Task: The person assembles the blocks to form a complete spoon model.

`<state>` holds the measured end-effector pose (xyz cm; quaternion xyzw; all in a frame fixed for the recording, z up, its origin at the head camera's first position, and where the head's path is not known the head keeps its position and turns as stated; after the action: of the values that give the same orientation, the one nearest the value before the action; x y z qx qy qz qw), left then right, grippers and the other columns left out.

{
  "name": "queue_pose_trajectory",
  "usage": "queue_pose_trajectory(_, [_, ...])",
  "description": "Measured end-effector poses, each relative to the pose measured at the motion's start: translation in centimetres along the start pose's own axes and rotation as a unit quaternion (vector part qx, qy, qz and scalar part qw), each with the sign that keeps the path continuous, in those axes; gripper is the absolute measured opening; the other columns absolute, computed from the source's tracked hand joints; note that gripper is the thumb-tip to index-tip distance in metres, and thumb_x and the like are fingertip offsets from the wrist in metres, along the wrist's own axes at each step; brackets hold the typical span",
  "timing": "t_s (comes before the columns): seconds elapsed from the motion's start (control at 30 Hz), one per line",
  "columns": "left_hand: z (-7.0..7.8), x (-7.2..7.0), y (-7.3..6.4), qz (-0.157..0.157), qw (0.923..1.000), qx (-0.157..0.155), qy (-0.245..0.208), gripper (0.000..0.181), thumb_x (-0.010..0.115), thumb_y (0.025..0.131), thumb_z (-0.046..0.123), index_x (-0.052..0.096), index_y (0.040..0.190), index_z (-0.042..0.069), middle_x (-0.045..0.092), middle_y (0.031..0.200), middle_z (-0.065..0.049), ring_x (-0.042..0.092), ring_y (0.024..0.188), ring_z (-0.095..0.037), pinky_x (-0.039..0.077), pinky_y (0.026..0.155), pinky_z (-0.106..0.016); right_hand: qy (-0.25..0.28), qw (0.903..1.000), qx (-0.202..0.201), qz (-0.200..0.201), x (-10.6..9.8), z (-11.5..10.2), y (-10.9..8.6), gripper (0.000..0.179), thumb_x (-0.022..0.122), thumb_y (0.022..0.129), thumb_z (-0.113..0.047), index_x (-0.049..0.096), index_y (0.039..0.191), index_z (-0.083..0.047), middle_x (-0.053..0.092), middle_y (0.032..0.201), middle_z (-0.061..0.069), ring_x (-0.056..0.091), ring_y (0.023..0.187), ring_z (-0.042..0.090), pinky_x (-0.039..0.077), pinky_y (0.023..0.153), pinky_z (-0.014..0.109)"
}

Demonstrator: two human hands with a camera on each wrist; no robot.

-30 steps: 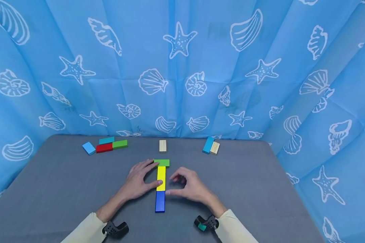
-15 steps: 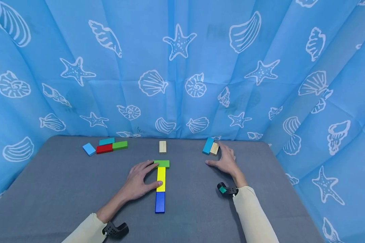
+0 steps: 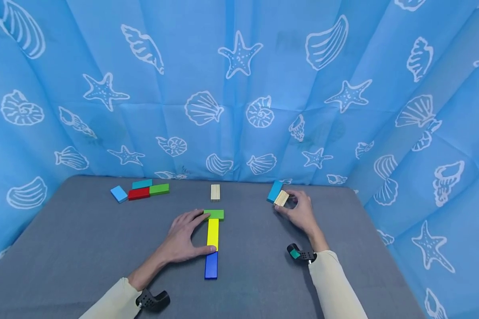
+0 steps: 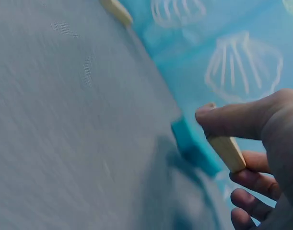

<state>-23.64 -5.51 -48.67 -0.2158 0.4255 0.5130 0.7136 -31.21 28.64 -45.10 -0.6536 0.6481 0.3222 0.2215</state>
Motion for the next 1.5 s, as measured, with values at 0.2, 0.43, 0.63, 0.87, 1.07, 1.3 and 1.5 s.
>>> queue_pose_trajectory(0.2, [0.1,0.0,-0.1,-0.005,1.0000,-0.001,0.000,0.099,0.069,0.075,0.075,0.044,0.155,0.021,0.039,0.158,-0.013,0.032,0.144,-0.039,0.018,0.116,-0.064,0.048,0.9953,-0.080,-0.025,1.3,-4.8,-2.6,0.065,0.083,0.085,-0.021,0.055,0.140,0.000,0.054,0.126,0.018,0.053,0.112,0.041,0.044,0.093,0.058])
queue_pose_trajectory(0.43, [0.1,0.0,-0.1,-0.002,1.0000,-0.008,-0.002,0.100,0.070,0.074,0.076,0.046,0.154,0.022,0.039,0.158,-0.013,0.032,0.144,-0.039,0.018,0.116,-0.064,0.082,0.9774,-0.157,-0.116,5.1,-9.6,-6.5,0.062,0.087,0.082,-0.029,0.063,0.137,-0.016,0.058,0.121,0.000,0.053,0.108,0.035,0.045,0.088,0.052])
queue_pose_trajectory(0.63, [0.1,0.0,-0.1,-0.002,0.9999,-0.010,-0.002,0.099,0.070,0.074,0.075,0.045,0.154,0.022,0.039,0.158,-0.013,0.032,0.144,-0.040,0.018,0.116,-0.065,0.102,0.9524,-0.191,-0.215,8.3,-11.9,-9.8,0.059,0.086,0.080,-0.040,0.064,0.133,-0.023,0.058,0.120,-0.010,0.056,0.111,0.024,0.046,0.090,0.042])
queue_pose_trajectory(0.87, [0.0,0.1,0.1,0.000,1.0000,-0.009,-0.002,0.098,0.072,0.075,0.072,0.045,0.154,0.021,0.040,0.158,-0.013,0.032,0.144,-0.041,0.018,0.115,-0.066,0.108,0.9198,-0.220,-0.306,11.4,-12.7,-12.7,0.056,0.084,0.082,-0.046,0.060,0.129,-0.027,0.057,0.123,-0.013,0.054,0.114,0.013,0.046,0.100,0.038])
queue_pose_trajectory(1.07, [0.0,0.1,0.1,-0.005,1.0000,-0.004,-0.006,0.099,0.071,0.076,0.073,0.044,0.156,0.021,0.038,0.159,-0.014,0.031,0.145,-0.040,0.017,0.116,-0.065,0.126,0.9012,-0.240,-0.338,12.5,-13.2,-14.3,0.053,0.085,0.082,-0.043,0.060,0.127,-0.028,0.055,0.121,-0.011,0.053,0.113,0.010,0.046,0.099,0.033])
queue_pose_trajectory(1.3, [0.0,0.1,0.1,-0.005,1.0000,-0.003,-0.006,0.099,0.070,0.076,0.073,0.043,0.156,0.020,0.038,0.159,-0.013,0.031,0.145,-0.039,0.019,0.116,-0.064,0.093,0.8921,-0.261,-0.357,13.2,-13.7,-15.3,0.054,0.084,0.082,-0.047,0.060,0.128,-0.029,0.052,0.129,-0.008,0.050,0.118,0.006,0.044,0.103,0.031])
queue_pose_trajectory(1.5, [-0.1,0.1,0.1,-0.001,1.0000,-0.002,-0.003,0.098,0.070,0.076,0.074,0.043,0.156,0.022,0.038,0.160,-0.012,0.030,0.146,-0.038,0.018,0.116,-0.064,0.056,0.8935,-0.268,-0.356,13.5,-13.8,-15.3,0.057,0.082,0.083,-0.051,0.056,0.128,-0.028,0.050,0.125,-0.010,0.051,0.111,0.004,0.048,0.095,0.025])
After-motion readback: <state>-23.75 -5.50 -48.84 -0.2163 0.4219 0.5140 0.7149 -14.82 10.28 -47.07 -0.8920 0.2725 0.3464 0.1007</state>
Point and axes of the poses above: each hand's wrist, its own y-axis towards the middle knuckle, its own x-axis out of the palm, z = x × y, the point moved 7 cm from there along y, towards the middle knuckle
